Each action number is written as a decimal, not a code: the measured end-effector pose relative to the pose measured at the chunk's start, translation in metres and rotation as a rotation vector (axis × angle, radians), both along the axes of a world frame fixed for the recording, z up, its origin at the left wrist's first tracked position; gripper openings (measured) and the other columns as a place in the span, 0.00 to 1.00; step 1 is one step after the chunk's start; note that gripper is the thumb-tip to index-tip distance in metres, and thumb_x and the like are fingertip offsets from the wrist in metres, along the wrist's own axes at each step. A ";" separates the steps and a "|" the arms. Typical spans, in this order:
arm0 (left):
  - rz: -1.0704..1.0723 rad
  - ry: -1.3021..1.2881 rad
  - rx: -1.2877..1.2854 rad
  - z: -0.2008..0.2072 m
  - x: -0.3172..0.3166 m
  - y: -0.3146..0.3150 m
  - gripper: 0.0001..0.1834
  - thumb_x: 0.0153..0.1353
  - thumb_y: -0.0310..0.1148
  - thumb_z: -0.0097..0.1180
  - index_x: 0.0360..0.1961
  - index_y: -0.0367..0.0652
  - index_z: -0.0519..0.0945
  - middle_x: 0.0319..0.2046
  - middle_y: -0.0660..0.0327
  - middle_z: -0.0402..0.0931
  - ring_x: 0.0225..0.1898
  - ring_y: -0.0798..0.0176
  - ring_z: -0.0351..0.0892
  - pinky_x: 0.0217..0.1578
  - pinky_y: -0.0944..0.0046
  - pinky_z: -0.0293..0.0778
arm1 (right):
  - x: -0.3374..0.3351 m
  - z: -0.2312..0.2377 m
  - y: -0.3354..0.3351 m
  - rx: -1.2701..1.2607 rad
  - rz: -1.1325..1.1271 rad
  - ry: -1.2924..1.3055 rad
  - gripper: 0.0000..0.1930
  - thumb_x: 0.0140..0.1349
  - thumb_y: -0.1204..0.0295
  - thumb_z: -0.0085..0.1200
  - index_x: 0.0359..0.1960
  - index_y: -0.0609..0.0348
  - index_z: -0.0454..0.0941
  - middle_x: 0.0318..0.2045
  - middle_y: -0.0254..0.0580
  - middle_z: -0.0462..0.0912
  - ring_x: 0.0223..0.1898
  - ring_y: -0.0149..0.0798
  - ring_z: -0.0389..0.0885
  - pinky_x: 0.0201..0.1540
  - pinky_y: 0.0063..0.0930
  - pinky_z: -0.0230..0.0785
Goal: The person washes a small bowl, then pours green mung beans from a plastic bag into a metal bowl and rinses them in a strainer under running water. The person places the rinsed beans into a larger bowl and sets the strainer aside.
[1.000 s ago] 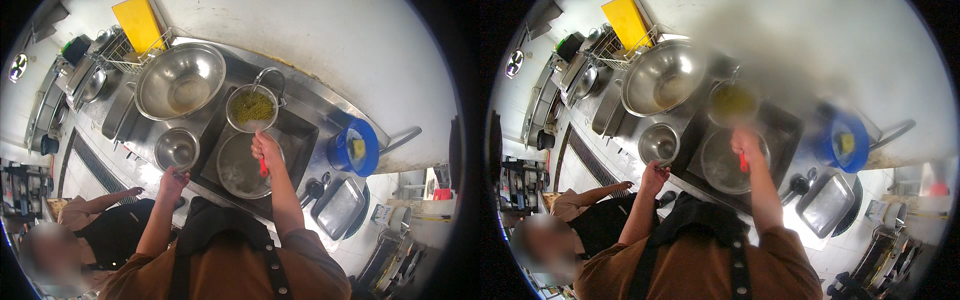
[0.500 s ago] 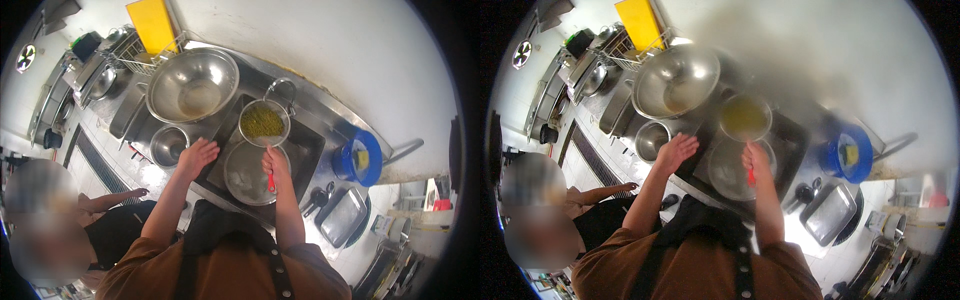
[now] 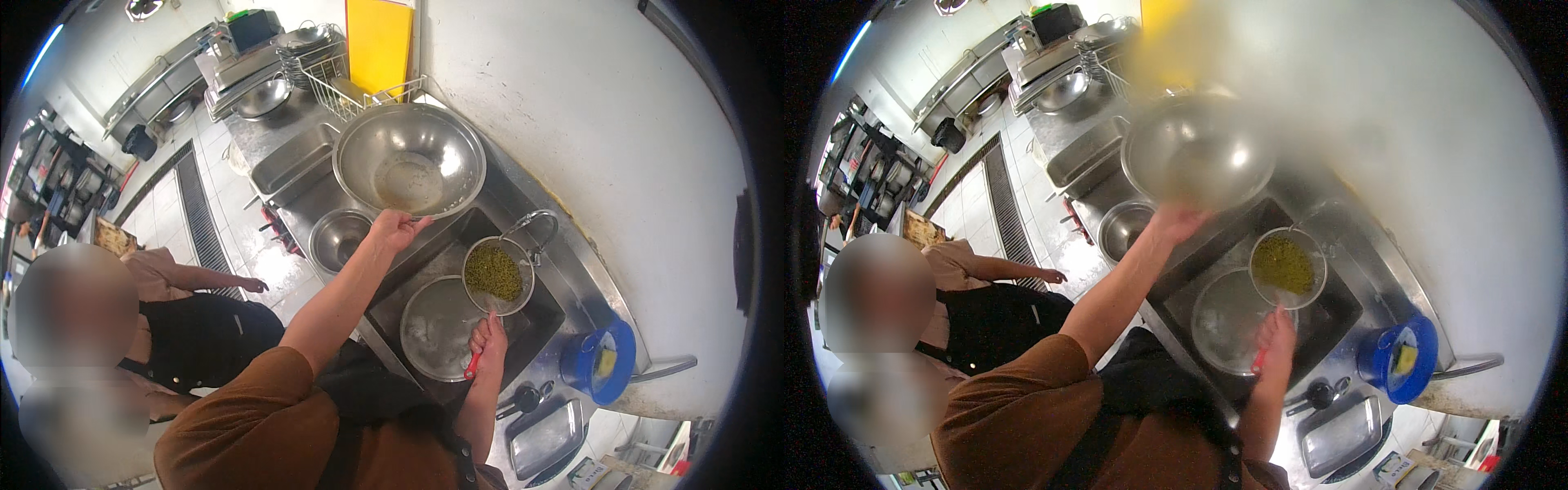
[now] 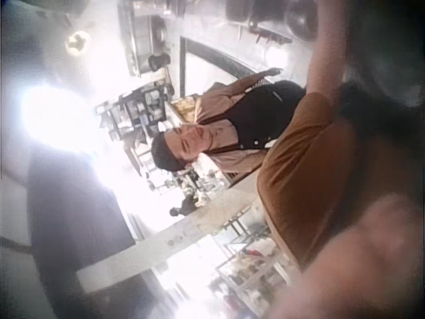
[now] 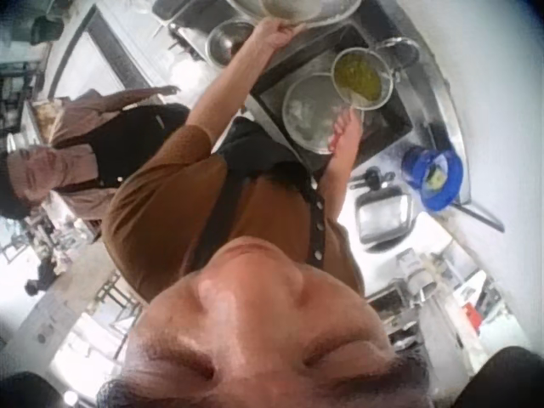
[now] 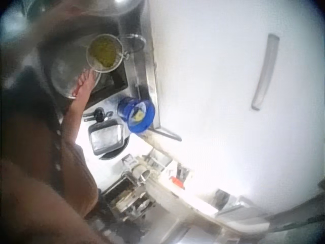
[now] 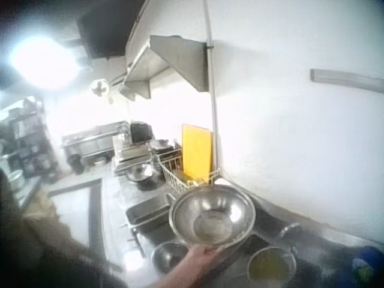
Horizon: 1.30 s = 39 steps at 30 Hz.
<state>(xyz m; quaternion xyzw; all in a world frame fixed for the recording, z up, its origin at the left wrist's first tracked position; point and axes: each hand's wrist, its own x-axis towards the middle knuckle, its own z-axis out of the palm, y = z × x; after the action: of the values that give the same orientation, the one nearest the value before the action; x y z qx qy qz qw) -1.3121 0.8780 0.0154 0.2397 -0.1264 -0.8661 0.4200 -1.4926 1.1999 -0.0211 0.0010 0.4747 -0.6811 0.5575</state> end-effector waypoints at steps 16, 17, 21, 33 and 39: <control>-0.235 -1.290 -1.743 0.106 -0.209 0.060 0.27 0.75 0.52 0.51 0.41 0.34 0.87 0.42 0.46 0.88 0.46 0.38 0.86 0.52 0.40 0.74 | 0.010 0.015 0.072 -0.041 0.021 -0.072 0.10 0.81 0.61 0.49 0.38 0.46 0.70 0.20 0.22 0.61 0.16 0.22 0.56 0.17 0.21 0.46; -0.265 -1.330 -1.781 0.111 -0.218 0.073 0.28 0.75 0.52 0.51 0.39 0.34 0.87 0.39 0.46 0.88 0.45 0.38 0.86 0.53 0.40 0.73 | 0.013 0.016 0.076 -0.048 0.012 -0.085 0.10 0.81 0.61 0.49 0.39 0.46 0.70 0.20 0.22 0.60 0.16 0.23 0.56 0.17 0.21 0.46; -0.309 -1.341 -1.844 0.110 -0.231 0.111 0.30 0.74 0.53 0.51 0.35 0.34 0.88 0.34 0.44 0.87 0.41 0.37 0.87 0.46 0.42 0.77 | 0.014 0.026 0.073 -0.105 0.013 -0.100 0.10 0.82 0.61 0.47 0.39 0.48 0.69 0.19 0.22 0.58 0.16 0.23 0.55 0.17 0.22 0.46; -0.422 -0.935 -0.956 0.055 -0.095 0.146 0.28 0.78 0.52 0.51 0.50 0.32 0.86 0.41 0.55 0.88 0.40 0.64 0.84 0.46 0.63 0.77 | -0.007 0.017 0.075 -0.087 -0.084 -0.111 0.16 0.79 0.58 0.52 0.32 0.45 0.64 0.20 0.23 0.60 0.16 0.23 0.55 0.16 0.22 0.43; -0.602 -1.181 -0.333 -0.003 0.106 0.204 0.39 0.79 0.60 0.40 0.42 0.32 0.88 0.38 0.51 0.90 0.41 0.59 0.89 0.43 0.61 0.77 | -0.023 0.004 0.082 -0.049 -0.100 -0.064 0.14 0.78 0.61 0.54 0.31 0.44 0.66 0.21 0.21 0.62 0.16 0.21 0.57 0.17 0.21 0.46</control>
<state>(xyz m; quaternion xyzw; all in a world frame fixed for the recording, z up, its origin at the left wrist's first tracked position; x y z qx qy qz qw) -1.2063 1.0822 0.0125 0.5586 -0.5270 -0.6383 0.0525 -1.5158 1.2815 -0.0170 0.0329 0.4391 -0.7190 0.5377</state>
